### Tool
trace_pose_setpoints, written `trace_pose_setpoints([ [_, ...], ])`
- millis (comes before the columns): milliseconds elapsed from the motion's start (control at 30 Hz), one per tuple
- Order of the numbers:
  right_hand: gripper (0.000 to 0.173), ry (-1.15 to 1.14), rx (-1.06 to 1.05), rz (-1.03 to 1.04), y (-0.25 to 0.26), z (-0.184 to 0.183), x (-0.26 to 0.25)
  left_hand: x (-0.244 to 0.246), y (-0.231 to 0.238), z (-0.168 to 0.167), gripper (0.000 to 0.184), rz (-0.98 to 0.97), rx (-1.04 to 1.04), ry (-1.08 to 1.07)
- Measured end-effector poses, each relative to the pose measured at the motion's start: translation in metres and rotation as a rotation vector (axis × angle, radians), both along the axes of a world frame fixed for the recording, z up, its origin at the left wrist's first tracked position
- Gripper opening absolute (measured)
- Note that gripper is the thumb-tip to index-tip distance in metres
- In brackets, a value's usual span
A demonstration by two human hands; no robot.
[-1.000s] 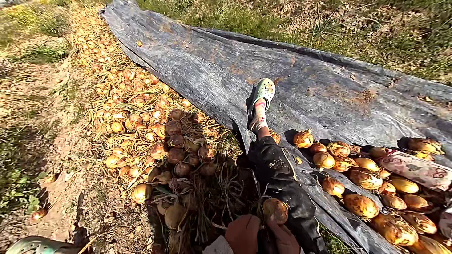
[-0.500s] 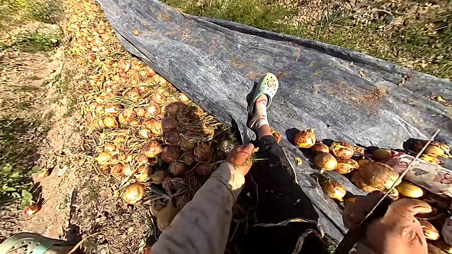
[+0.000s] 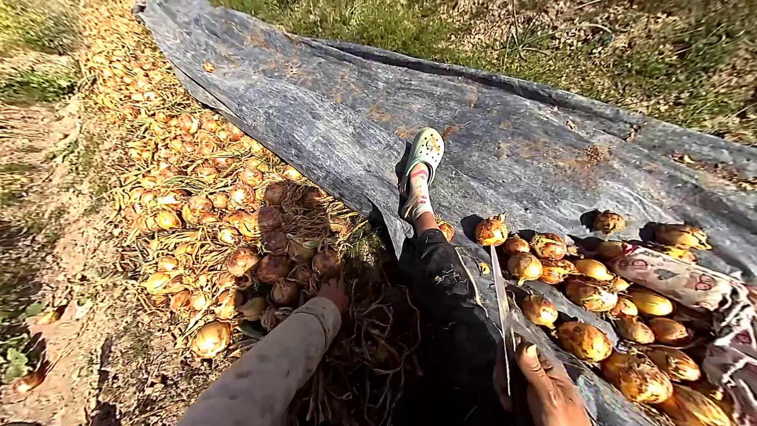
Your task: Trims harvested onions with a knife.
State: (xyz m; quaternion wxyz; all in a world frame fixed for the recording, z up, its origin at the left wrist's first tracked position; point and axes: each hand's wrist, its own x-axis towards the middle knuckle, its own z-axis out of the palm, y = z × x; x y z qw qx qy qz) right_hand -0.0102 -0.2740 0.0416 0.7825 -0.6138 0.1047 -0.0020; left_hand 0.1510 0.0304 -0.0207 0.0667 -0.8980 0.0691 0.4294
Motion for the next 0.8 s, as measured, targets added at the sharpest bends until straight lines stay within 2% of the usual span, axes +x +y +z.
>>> trace_pose_setpoints([
  [133,0.036,0.055,0.031,0.030,0.004,0.000,-0.004,-0.014,0.012,0.029,0.049,0.236,0.062,-0.031],
  [167,0.035,0.070,0.042,0.035,0.007,-0.001,-0.004,-0.014,0.017,0.039,0.048,0.210,0.090,-0.005],
  [233,0.033,0.087,0.057,0.049,0.012,-0.003,-0.007,-0.012,0.029,0.051,0.036,0.024,0.134,0.060],
  [300,0.031,0.100,0.072,0.077,0.017,-0.005,-0.009,-0.009,0.039,0.058,0.034,-0.070,0.167,0.088],
  [400,0.029,0.153,0.077,0.136,0.024,-0.007,-0.012,-0.016,0.045,0.080,0.035,-0.032,0.201,0.039],
  [467,0.025,0.234,0.031,0.181,0.030,-0.003,-0.013,-0.028,0.050,0.097,0.037,0.018,0.143,-0.072],
  [533,0.016,0.322,-0.018,0.255,0.033,0.002,-0.013,-0.046,0.056,0.105,0.038,0.134,-0.013,-0.241],
  [600,0.011,0.340,-0.085,0.354,0.037,-0.003,-0.011,-0.074,0.061,0.106,0.029,0.314,-0.372,-0.502],
  [700,0.035,0.297,-0.167,0.442,0.048,-0.009,-0.006,-0.123,0.043,0.093,0.021,0.469,-0.866,-0.882],
  [800,0.077,0.206,-0.241,0.435,0.065,-0.001,-0.003,-0.170,0.003,0.093,0.025,0.745,-1.146,-0.902],
])
